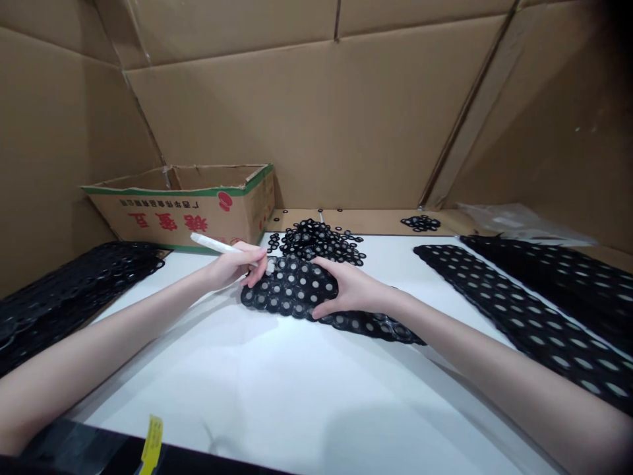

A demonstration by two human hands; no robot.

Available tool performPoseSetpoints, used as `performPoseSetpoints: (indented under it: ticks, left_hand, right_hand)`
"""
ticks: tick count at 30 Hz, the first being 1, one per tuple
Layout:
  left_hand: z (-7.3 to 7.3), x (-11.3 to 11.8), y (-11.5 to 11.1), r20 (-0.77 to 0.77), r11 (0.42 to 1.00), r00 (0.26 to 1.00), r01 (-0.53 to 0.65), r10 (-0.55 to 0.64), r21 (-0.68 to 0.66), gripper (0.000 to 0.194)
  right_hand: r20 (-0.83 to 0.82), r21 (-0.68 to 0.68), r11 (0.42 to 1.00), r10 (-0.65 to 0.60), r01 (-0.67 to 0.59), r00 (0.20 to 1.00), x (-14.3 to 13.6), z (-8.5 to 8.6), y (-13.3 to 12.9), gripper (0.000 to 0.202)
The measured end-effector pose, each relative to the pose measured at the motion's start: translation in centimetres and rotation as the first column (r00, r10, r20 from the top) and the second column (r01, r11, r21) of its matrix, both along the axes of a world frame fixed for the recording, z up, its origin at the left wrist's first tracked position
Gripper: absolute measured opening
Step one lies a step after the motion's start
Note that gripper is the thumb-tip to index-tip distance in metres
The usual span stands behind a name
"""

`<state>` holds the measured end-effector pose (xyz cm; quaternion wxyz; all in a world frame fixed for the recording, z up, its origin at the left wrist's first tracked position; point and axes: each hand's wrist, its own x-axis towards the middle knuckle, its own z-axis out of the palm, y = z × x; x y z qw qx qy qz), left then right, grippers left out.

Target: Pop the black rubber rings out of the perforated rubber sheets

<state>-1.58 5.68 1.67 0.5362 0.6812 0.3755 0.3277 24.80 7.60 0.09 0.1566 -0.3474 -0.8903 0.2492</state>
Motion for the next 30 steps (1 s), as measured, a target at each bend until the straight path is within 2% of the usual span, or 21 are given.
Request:
performPoseSetpoints:
  ticks: [3,5,7,9,15,17,19,24,30]
  left_hand:
    - [1.2,-1.1,-1.1,-0.128,0.99,0.987,0.079,-0.095,-0.12,0.05]
    - [1.6,-1.7,-1.7,-0.241,0.98,0.959,0.112,-0.15,-0.164,0.05]
    - [1.6,-1.9,-1.9,-0.299,0.987,0.944,0.104,-0.137,-0.123,0.05]
    - [1.2,-1.5,-1.8,-0.278,0.997,0.957,0.076,-0.08,-0.027,0.05]
    - [-1.5,1.6,-0.5,-0.07,0.987,0.997,-0.03,0.042,0.158,0.053]
    - [-2.4,2.3,-0.3,-0.053,0.98,0.995,-0.076,0.087,0.185,0.054]
    - [-3.0,2.6,-0.3,-0.063,0.976,0.991,-0.102,0.116,0.194,0.053]
    - [-3.4,2.6,-0.6,-0.064,0.969,0.986,-0.138,0.154,0.204,0.05]
    - [-3.5,2.6,-0.6,-0.109,0.965,0.984,-0.113,0.141,0.236,0.049]
  right_hand:
    - [0.094,0.029,1.0,-0.001,-0.002,0.996,-0.8,0.3,0.1,0.08]
    - [0.121,0.058,0.998,0.017,-0.024,0.993,-1.7,0.2,0.2,0.055]
    - [0.123,0.095,0.995,-0.013,0.001,0.992,-2.7,0.1,0.4,0.028]
    - [0.097,0.13,0.989,-0.08,0.067,0.992,-3.6,-0.2,0.6,0.021]
    - [0.033,0.178,0.976,-0.132,0.124,0.991,-5.1,-2.1,0.9,0.006]
    - [-0.034,0.231,0.956,-0.176,0.179,0.984,-5.2,-2.9,0.7,0.004]
    - [-0.081,0.275,0.944,-0.165,0.181,0.983,-5.1,-3.5,0.5,0.005]
    - [-0.109,0.23,0.955,-0.168,0.189,0.98,-5.2,-3.7,0.4,0.006]
    - [-0.101,0.215,0.958,-0.173,0.191,0.98,-5.3,-3.6,0.5,0.006]
